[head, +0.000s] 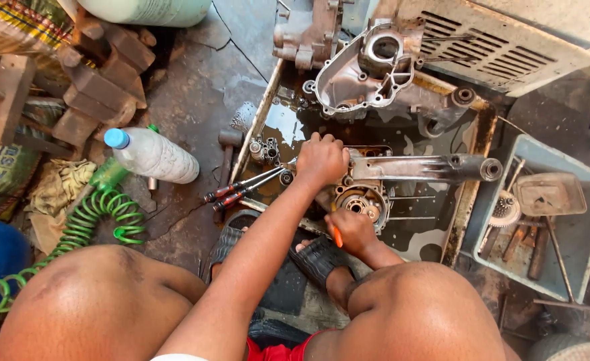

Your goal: The person sits on the floor and works on a disassembled engine block placed in a metal tray. They use a screwdriver to manipulate internal components and a hammer to tap parts into place. The person also uses a brush to clean the engine surfaces.

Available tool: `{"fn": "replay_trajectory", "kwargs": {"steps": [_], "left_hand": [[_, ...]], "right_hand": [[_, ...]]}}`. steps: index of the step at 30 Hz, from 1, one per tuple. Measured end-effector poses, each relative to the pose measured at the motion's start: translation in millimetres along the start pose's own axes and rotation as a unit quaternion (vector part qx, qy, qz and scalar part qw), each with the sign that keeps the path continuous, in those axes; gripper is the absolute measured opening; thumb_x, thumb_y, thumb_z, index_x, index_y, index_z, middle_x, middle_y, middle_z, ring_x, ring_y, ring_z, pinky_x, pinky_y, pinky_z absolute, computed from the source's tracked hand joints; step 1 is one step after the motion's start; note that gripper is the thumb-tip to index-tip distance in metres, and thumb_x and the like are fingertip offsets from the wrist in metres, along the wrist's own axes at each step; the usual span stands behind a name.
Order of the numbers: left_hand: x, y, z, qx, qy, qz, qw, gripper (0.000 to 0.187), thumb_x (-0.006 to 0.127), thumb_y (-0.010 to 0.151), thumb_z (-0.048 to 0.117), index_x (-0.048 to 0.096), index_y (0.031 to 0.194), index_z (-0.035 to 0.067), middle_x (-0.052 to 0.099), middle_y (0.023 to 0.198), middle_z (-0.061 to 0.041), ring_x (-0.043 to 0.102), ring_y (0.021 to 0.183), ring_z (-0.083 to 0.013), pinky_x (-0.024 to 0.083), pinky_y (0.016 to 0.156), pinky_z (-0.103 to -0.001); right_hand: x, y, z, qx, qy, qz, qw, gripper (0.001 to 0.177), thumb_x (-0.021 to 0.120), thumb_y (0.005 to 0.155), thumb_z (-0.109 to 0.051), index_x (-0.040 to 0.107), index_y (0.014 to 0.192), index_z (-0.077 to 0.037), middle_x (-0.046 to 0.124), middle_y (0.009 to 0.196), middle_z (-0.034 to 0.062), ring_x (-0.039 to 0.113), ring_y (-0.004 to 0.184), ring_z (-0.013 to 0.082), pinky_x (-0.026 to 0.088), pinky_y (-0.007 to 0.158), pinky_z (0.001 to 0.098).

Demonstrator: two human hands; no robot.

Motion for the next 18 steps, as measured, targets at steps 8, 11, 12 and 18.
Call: {"fn": "replay_trajectory", "kwargs": {"steps": [8, 11, 12, 18], "left_hand": [[6, 15, -5, -0.061, -0.024, -0.134, 0.989, 0.036, 0.054, 0.090, 0.044, 0.078, 0.096, 0.017, 0.071, 0.099, -0.008, 0.061, 0.103, -0.0326, 0.054, 0.086, -0.053], [3, 12, -9, -0.100, -0.091, -0.223, 0.965, 0.037, 0.052, 0.092, 0.045, 0.078, 0.101, 0.022, 0.072, 0.101, -0.006, 0.060, 0.108, -0.0317, 0.051, 0.095, -0.054], [0, 15, -16, -0.121, -0.127, -0.246, 0.953, 0.036, 0.050, 0.094, 0.043, 0.079, 0.103, 0.024, 0.072, 0.099, -0.004, 0.059, 0.108, -0.0312, 0.050, 0.097, -0.055], [-24, 12, -15, -0.087, -0.190, -0.327, 0.922, 0.053, 0.043, 0.101, 0.059, 0.075, 0.122, 0.024, 0.073, 0.122, -0.007, 0.052, 0.126, -0.0316, 0.041, 0.111, -0.058]], "right_hand": [[-5, 1, 2, -0.006, 0.021, -0.022, 1.000, 0.021, 0.061, 0.098, -0.026, 0.059, 0.077, -0.022, 0.055, 0.066, -0.0014, 0.064, 0.057, 0.0215, 0.053, 0.052, 0.0328], [0, -13, -1, -0.022, 0.021, -0.046, 0.998, 0.016, 0.063, 0.096, -0.023, 0.061, 0.081, -0.020, 0.057, 0.069, 0.0009, 0.066, 0.061, 0.0232, 0.055, 0.054, 0.0340], [6, -14, 8, -0.006, 0.006, -0.033, 0.999, 0.014, 0.061, 0.098, -0.025, 0.062, 0.085, -0.021, 0.058, 0.072, -0.0003, 0.067, 0.064, 0.0227, 0.055, 0.056, 0.0339], [-32, 36, -28, -0.067, 0.112, -0.114, 0.985, 0.012, 0.058, 0.102, -0.018, 0.068, 0.104, -0.011, 0.061, 0.079, 0.0088, 0.068, 0.070, 0.0319, 0.057, 0.059, 0.0399]]}}
Point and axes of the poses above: each hand's wrist, its own y-axis towards the middle knuckle, its own x-axis out of the palm, z = x × y, the point moved 6 cm from there along y, towards the middle knuckle
